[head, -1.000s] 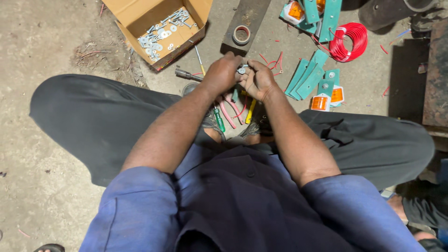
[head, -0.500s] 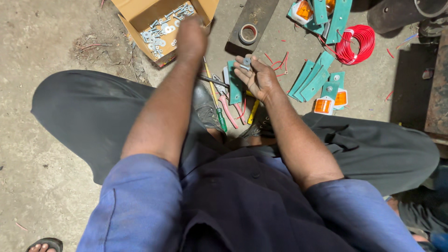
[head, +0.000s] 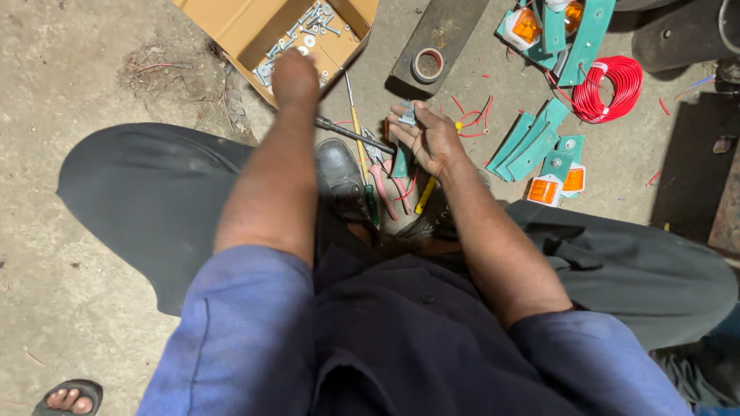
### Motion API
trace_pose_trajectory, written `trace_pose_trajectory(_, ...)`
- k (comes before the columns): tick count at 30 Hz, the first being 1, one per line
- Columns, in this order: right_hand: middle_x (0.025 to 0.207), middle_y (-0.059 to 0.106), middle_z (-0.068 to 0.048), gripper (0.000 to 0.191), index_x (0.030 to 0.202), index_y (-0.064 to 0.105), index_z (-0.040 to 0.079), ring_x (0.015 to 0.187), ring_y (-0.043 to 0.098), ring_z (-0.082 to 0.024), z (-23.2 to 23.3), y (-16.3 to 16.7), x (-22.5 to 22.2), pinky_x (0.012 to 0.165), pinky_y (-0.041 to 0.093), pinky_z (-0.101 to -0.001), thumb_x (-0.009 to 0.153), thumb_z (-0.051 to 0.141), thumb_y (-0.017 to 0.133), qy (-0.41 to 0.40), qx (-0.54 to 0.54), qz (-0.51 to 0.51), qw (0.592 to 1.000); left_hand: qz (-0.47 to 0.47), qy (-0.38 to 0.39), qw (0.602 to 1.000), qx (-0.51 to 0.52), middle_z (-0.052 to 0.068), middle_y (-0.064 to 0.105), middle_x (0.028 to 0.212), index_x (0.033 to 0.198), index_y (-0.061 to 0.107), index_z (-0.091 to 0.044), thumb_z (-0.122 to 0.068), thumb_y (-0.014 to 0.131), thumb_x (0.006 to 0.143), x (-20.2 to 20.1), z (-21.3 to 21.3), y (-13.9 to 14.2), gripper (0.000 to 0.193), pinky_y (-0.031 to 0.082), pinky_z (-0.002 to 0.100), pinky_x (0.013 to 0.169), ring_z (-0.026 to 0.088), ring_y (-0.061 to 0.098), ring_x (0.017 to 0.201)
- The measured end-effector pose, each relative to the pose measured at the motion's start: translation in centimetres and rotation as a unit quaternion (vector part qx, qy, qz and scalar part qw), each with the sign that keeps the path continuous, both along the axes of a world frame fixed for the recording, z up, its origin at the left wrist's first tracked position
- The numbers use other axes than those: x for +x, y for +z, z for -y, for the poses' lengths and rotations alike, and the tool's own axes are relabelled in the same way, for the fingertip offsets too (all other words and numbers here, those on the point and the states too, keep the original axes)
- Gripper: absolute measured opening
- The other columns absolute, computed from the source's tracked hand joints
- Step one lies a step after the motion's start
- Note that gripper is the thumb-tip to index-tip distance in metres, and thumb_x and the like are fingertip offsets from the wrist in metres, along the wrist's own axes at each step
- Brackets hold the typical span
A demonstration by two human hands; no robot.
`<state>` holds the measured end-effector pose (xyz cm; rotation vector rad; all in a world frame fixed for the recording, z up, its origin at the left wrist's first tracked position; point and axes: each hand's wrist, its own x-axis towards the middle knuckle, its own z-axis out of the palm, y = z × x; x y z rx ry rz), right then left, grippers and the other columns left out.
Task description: The person sits on the floor and assembles small electrical components. They attach red wires to a green metal bracket with an orange reflector, using pliers to strip wire ends and a screwdriver to tighten connections. The person handles multiple brackets and wires, completing one unit and setting it aside before starting another.
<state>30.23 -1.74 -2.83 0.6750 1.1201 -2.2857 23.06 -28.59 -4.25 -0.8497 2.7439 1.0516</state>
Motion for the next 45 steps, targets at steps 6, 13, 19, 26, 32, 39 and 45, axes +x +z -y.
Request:
trace_pose_trajectory(6,0.127,0.067,-0.023,0.028,0.119,0.058,0.001,0.112,0.07,-0.032,-0.3,-0.9,1.1,0.099,0.06,-0.0457,0.102,0.024,0.062,0.035,-0.004,-0.018,0.999,0.154,-0.064,0.968,-0.188,0.026,0.069,0.116,0.111,0.07,0.002,-0.016,0.063,0.095,-1.2,4.4,-2.5,0.025,0.059,0.038,0.084,0.033,0.071,0.105)
trace_pose_trajectory(13,0.124,0.068,-0.021,0.026,0.117,0.061,0.002,0.114,0.07,-0.031,-0.1,-1.4,3.0,0.098,0.06,-0.0451,0.101,0.022,0.063,0.063,0.015,-0.005,0.998,0.164,-0.069,0.966,-0.186,0.022,0.068,0.118,0.114,0.068,0.0,-0.01,0.057,0.097,0.3,4.5,-3.2,0.023,0.059,0.04,0.084,0.032,0.069,0.106)
trace_pose_trajectory(19,0.126,0.068,-0.021,0.024,0.119,0.057,0.003,0.116,0.07,-0.032,0.5,-0.9,3.0,0.097,0.06,-0.0447,0.102,0.02,0.06,0.069,0.019,0.002,0.997,0.119,0.023,0.99,-0.068,0.023,0.071,0.111,0.104,0.073,0.0,-0.017,0.045,0.105,0.9,4.6,-2.9,0.033,0.057,0.045,0.086,0.035,0.071,0.101)
trace_pose_trajectory(26,0.125,0.068,-0.023,0.023,0.119,0.057,0.003,0.114,0.07,-0.034,0.5,-0.3,2.2,0.095,0.06,-0.0453,0.103,0.018,0.056,0.046,0.005,0.015,0.999,0.038,0.026,0.994,-0.101,0.025,0.073,0.098,0.092,0.074,0.003,-0.012,0.048,0.1,-0.2,3.9,-2.9,0.032,0.059,0.047,0.077,0.039,0.072,0.09)
trace_pose_trajectory(32,0.124,0.068,-0.024,0.02,0.117,0.056,0.003,0.112,0.071,-0.034,0.6,-0.4,1.0,0.094,0.063,-0.0443,0.103,0.017,0.056,0.041,0.007,-0.001,0.999,-0.04,-0.003,0.988,-0.147,0.026,0.074,0.093,0.089,0.076,0.004,-0.001,0.062,0.091,-2.4,4.7,-2.8,0.015,0.062,0.042,0.07,0.037,0.075,0.083)
trace_pose_trajectory(39,0.124,0.069,-0.022,0.019,0.116,0.058,0.004,0.112,0.071,-0.032,1.3,-0.4,-0.5,0.09,0.063,-0.0424,0.103,0.018,0.056,0.06,0.018,-0.028,0.998,-0.091,0.047,0.99,-0.097,0.026,0.073,0.093,0.093,0.072,0.005,-0.017,0.089,0.071,-4.3,6.1,-1.4,0.036,0.057,0.042,0.064,0.039,0.073,0.081)
trace_pose_trajectory(45,0.119,0.07,-0.018,0.019,0.115,0.061,0.006,0.105,0.072,-0.027,1.8,0.3,-1.9,0.088,0.064,-0.0403,0.099,0.014,0.065,0.062,0.023,-0.051,0.996,0.015,0.143,0.962,0.233,0.02,0.074,0.081,0.092,0.068,0.009,-0.012,0.077,0.09,-4.3,5.1,3.2,0.022,0.055,0.039,0.041,0.026,0.072,0.056)
